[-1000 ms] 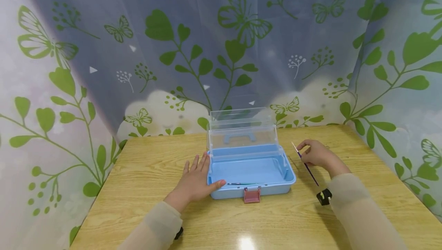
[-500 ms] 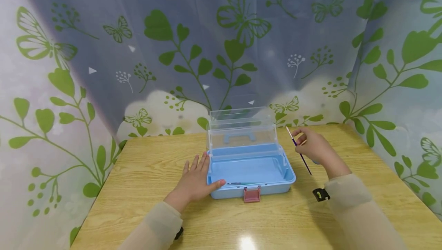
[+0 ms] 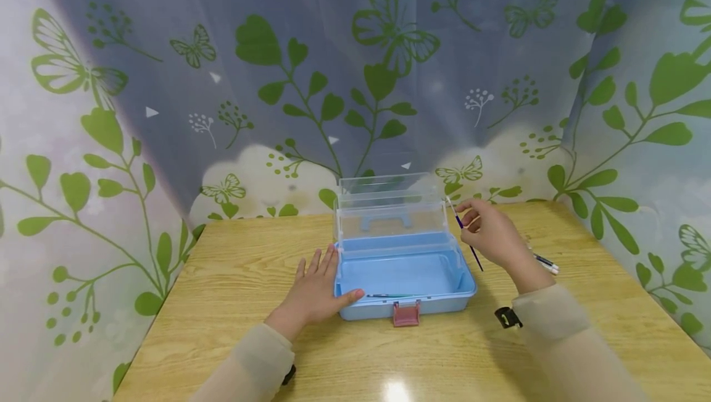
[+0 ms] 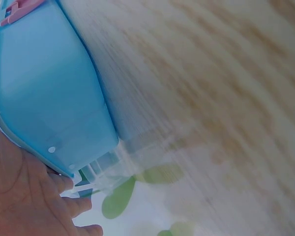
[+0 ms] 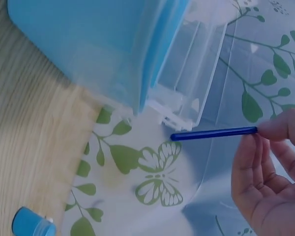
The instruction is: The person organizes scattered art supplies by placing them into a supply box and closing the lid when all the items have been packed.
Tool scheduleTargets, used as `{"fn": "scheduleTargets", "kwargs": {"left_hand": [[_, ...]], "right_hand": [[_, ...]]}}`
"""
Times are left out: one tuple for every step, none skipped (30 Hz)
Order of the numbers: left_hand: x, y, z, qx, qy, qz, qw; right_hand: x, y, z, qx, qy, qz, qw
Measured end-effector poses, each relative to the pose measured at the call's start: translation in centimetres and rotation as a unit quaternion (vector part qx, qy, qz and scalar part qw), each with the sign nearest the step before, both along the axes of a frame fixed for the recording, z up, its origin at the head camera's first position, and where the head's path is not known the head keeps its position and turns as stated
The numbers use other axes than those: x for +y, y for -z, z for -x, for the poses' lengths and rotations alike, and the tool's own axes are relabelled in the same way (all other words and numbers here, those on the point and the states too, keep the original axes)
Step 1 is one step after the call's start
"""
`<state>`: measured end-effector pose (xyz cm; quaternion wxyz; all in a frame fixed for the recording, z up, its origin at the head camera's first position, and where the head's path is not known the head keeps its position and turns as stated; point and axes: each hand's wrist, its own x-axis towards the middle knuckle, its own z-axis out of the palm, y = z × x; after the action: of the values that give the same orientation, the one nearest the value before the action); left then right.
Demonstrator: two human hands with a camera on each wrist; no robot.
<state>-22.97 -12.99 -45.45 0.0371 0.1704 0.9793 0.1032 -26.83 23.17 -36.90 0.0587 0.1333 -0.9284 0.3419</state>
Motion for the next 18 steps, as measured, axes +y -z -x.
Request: {"fn": "scheduleTargets", "kwargs": {"left_hand": [[0.0, 0.0, 0.0, 0.001, 0.0, -0.001, 1.0], [0.0, 0.1, 0.0, 0.003, 0.001, -0.001, 1.0], [0.0, 0.1, 0.1, 0.003, 0.0, 0.002, 1.0], [0.0, 0.2, 0.1, 0.004, 0.0, 0.0, 1.0], [0.0, 0.3, 0.2, 0.005, 0.001, -0.001, 1.0], [0.0, 0.3, 0.2, 0.007, 0.001, -0.003, 1.0], [0.0, 0.4, 0.2, 0.007, 0.001, -0.003, 1.0], [0.0, 0.4, 0.2, 0.008, 0.001, -0.002, 1.0], [-0.1, 0.4, 0.2, 0.008, 0.001, -0.004, 1.0], [-0.1, 0.4, 0.2, 0.008, 0.001, -0.004, 1.0], [-0.1, 0.4, 0.2, 0.008, 0.001, -0.003, 1.0], [-0.1, 0.4, 0.2, 0.008, 0.002, -0.004, 1.0], [-0.1, 0.3, 0.1, 0.007, 0.001, -0.004, 1.0], [-0.1, 0.3, 0.1, 0.007, 0.002, -0.005, 1.0], [-0.1, 0.3, 0.1, 0.007, 0.002, -0.005, 1.0], [-0.1, 0.2, 0.1, 0.007, 0.001, -0.005, 1.0], [-0.1, 0.2, 0.1, 0.007, 0.001, -0.004, 1.0], [-0.1, 0.2, 0.1, 0.007, 0.001, -0.005, 1.0]], "right_hand": [[-0.2, 0.1, 0.0, 0.005, -0.001, 0.001, 1.0], [-0.3, 0.2, 0.0, 0.011, -0.001, 0.002, 0.9999], [-0.5, 0.3, 0.0, 0.016, 0.0, 0.003, 0.9999], [-0.7, 0.5, 0.0, 0.021, 0.002, 0.006, 0.9998], [-0.9, 0.6, 0.0, 0.026, 0.002, 0.008, 0.9996], [-1.1, 0.7, 0.0, 0.03, 0.003, 0.012, 0.9995], [-1.4, 0.8, -0.1, 0.034, 0.003, 0.016, 0.9993], [-1.6, 1.0, 0.0, 0.041, 0.002, 0.02, 0.999], [-1.8, 1.2, 0.0, 0.046, 0.001, 0.024, 0.9986], [-2.1, 1.4, 0.0, 0.052, -0.001, 0.028, 0.9982], [-2.3, 1.6, 0.0, 0.059, -0.003, 0.033, 0.9977], [-2.5, 1.8, 0.0, 0.066, -0.006, 0.036, 0.9971], [-2.8, 2.0, 0.0, 0.075, -0.008, 0.038, 0.9965], [-3.0, 2.2, 0.1, 0.083, -0.012, 0.039, 0.9957], [-3.2, 2.4, 0.1, 0.091, -0.016, 0.042, 0.9949], [-3.4, 2.6, 0.1, 0.099, -0.02, 0.043, 0.9939], [-3.6, 2.7, 0.1, 0.106, -0.025, 0.045, 0.993], [-3.8, 2.9, 0.1, 0.113, -0.03, 0.044, 0.9922]]}}
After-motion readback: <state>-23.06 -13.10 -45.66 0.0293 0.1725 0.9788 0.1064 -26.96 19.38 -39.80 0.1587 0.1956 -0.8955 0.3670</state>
